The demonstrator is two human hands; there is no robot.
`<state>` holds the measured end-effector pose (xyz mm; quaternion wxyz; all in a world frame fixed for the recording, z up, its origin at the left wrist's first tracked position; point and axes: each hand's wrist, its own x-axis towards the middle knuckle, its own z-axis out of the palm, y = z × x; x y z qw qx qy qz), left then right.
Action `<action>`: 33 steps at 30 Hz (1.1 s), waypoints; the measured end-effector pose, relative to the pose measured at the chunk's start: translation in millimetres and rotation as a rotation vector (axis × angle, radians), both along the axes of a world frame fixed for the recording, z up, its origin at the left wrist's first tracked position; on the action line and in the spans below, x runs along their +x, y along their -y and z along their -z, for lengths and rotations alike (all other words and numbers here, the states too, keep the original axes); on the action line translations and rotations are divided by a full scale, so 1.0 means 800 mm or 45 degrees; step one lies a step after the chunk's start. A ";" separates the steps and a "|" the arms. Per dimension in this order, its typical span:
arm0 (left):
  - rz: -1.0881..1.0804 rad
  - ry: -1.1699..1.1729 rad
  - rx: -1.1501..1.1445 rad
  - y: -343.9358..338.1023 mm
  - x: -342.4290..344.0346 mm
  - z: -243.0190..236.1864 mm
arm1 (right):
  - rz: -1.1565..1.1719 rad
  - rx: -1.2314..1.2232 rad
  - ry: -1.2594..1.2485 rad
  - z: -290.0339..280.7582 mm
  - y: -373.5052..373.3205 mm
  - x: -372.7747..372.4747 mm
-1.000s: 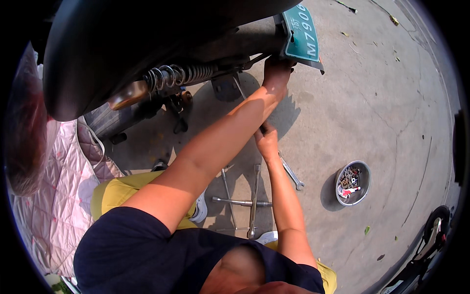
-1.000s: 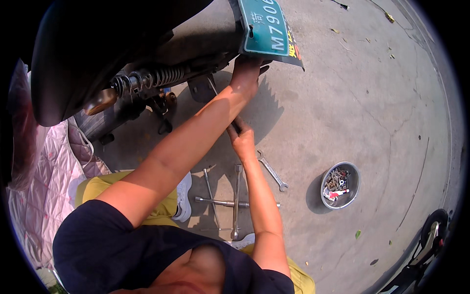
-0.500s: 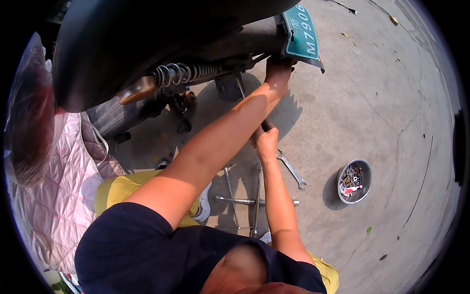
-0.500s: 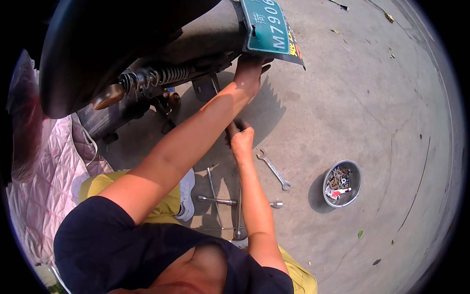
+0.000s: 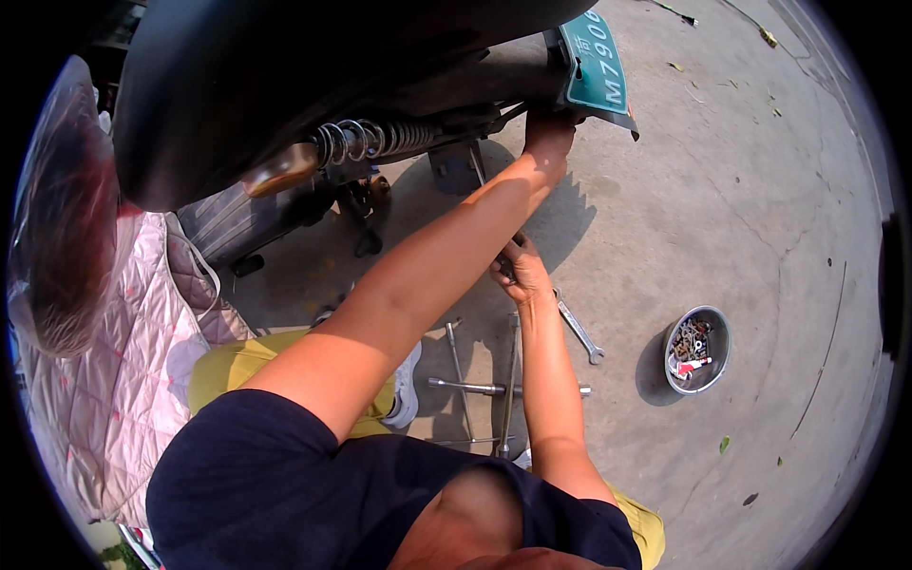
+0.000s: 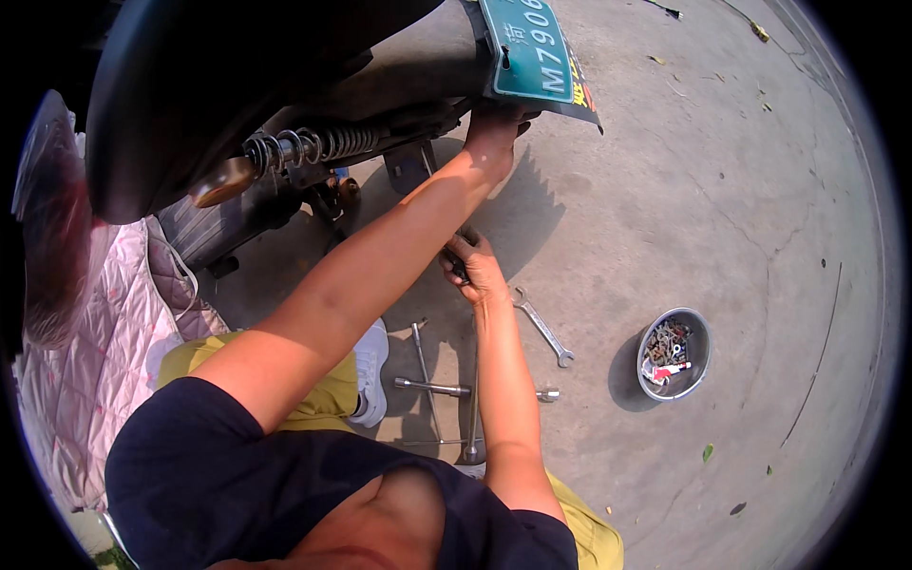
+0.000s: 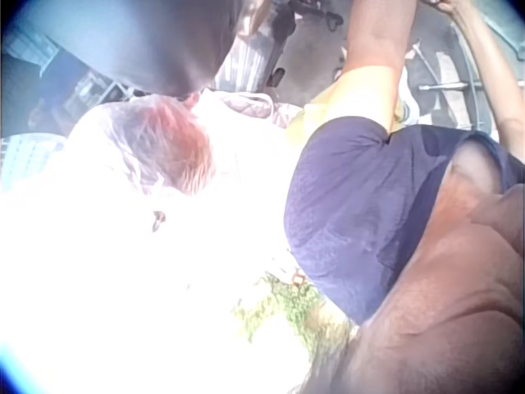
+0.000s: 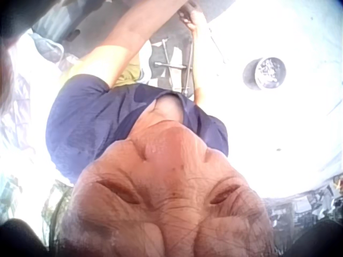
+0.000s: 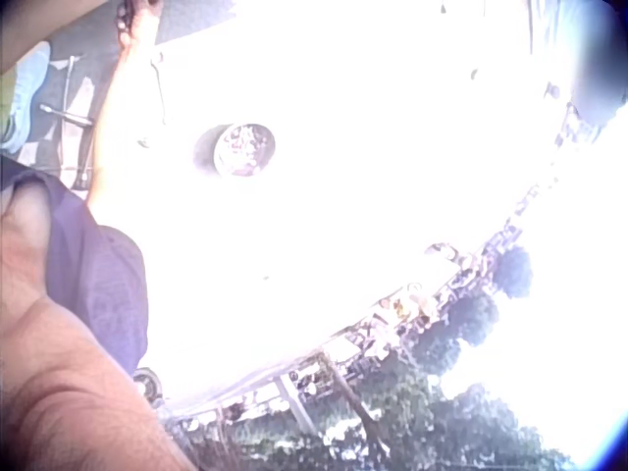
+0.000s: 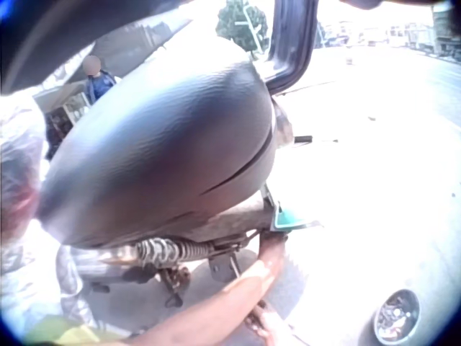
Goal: The person uses a screwdriver and wrench to loosen and tighten bolts on the rear section of a scooter. They remove a plastic cover, adjust components near the suspension, and reattach the cover.
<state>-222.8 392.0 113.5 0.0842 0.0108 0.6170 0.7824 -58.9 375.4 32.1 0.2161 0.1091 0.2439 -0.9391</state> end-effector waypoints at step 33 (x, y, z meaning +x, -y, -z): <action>-0.019 0.137 0.114 0.002 0.006 -0.009 | -0.193 -0.262 0.077 0.014 -0.002 -0.030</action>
